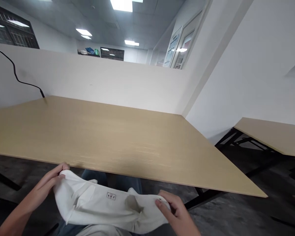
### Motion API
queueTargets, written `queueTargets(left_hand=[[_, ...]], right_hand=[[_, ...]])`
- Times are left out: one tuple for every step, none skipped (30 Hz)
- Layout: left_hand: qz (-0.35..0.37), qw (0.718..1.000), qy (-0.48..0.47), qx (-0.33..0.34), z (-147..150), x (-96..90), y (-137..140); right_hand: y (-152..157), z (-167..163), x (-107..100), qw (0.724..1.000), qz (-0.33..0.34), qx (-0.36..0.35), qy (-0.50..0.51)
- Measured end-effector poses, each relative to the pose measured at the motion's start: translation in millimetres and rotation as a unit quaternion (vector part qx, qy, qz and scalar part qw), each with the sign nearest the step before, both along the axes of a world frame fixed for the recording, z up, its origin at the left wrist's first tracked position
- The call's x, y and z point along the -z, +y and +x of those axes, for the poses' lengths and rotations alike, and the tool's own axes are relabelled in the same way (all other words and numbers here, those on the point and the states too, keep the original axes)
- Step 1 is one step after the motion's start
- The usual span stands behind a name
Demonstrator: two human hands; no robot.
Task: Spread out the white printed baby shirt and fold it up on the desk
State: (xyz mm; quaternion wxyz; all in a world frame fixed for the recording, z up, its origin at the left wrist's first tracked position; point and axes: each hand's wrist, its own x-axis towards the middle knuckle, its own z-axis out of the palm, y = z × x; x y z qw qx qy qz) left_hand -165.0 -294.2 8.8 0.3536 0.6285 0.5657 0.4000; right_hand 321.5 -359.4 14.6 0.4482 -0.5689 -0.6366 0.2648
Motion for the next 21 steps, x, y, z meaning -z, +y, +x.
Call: queueTargets(left_hand=[[-0.004,1.0,-0.003,-0.001,-3.0,-2.9,2.5],[-0.004,1.0,-0.006,0.003,-5.3,-6.8,5.3],[-0.001,1.0,-0.008,0.011,-6.7,-11.9,8.3],[0.006,1.0,-0.007,0.023,-6.9,-18.2,11.7],[0.019,0.999,-0.004,0.036,-5.9,-25.9,15.7],[0.033,0.998,0.004,0.05,-3.7,-34.6,20.5],[0.048,0.997,0.013,0.066,-0.2,-44.1,26.6],[0.067,0.994,0.023,0.079,4.1,-54.1,34.4],[0.088,0.992,0.033,0.09,9.2,-64.0,44.3],[0.113,0.988,0.041,0.093,14.6,-73.5,56.6],[0.143,0.985,0.05,0.083,20.3,-82.0,71.7],[0.177,0.981,0.059,0.061,25.9,-89.1,89.4],[0.2,0.976,0.072,0.038,31.5,-94.4,109.6],[0.214,0.972,0.093,0.024,37.0,-97.7,131.8],[0.221,0.968,0.117,0.019,42.6,-98.8,155.4],[0.217,0.964,0.153,0.024,48.3,-97.6,179.5],[0.209,0.961,0.181,0.024,54.0,-94.2,203.3],[0.198,0.957,0.211,0.022,59.8,-88.7,225.8],[0.186,0.953,0.24,0.017,65.4,-81.4,246.2],[0.173,0.946,0.273,0.007,70.8,-72.5,263.9],[0.156,0.938,0.308,-0.005,75.7,-62.7,278.5]], right_hand=[[3.4,3.9,-1.4,1.0,-0.004,-0.013,0.01],[6.9,7.9,-2.1,1.0,-0.008,-0.023,0.019],[10.3,11.7,-2.5,0.999,-0.004,-0.019,0.029],[13.6,14.8,-3.0,0.999,0.012,0.008,0.042],[16.9,16.9,-4.3,0.998,0.027,0.037,0.051],[20.6,17.8,-7.0,0.996,0.04,0.064,0.054],[25.2,17.4,-11.3,0.993,0.055,0.091,0.048],[31.2,15.9,-17.1,0.99,0.072,0.119,0.033],[39.1,13.8,-24.2,0.985,0.091,0.144,0.01],[49.3,11.6,-31.7,0.978,0.117,0.169,-0.018],[62.3,9.9,-38.9,0.971,0.138,0.187,-0.049],[77.9,9.1,-44.9,0.965,0.154,0.197,-0.077],[96.0,9.5,-49.2,0.96,0.166,0.204,-0.098],[116.2,11.1,-51.5,0.956,0.173,0.209,-0.115],[138.0,13.6,-51.7,0.953,0.175,0.212,-0.13],[160.7,16.7,-50.1,0.954,0.168,0.202,-0.146],[183.7,19.8,-47.1,0.956,0.157,0.191,-0.158],[206.2,22.3,-43.0,0.959,0.133,0.185,-0.169],[227.8,23.8,-38.2,0.962,0.08,0.18,-0.19],[247.8,24.0,-33.0,0.962,0.018,0.177,-0.208],[265.7,22.9,-27.6,0.961,-0.018,0.176,-0.215]])
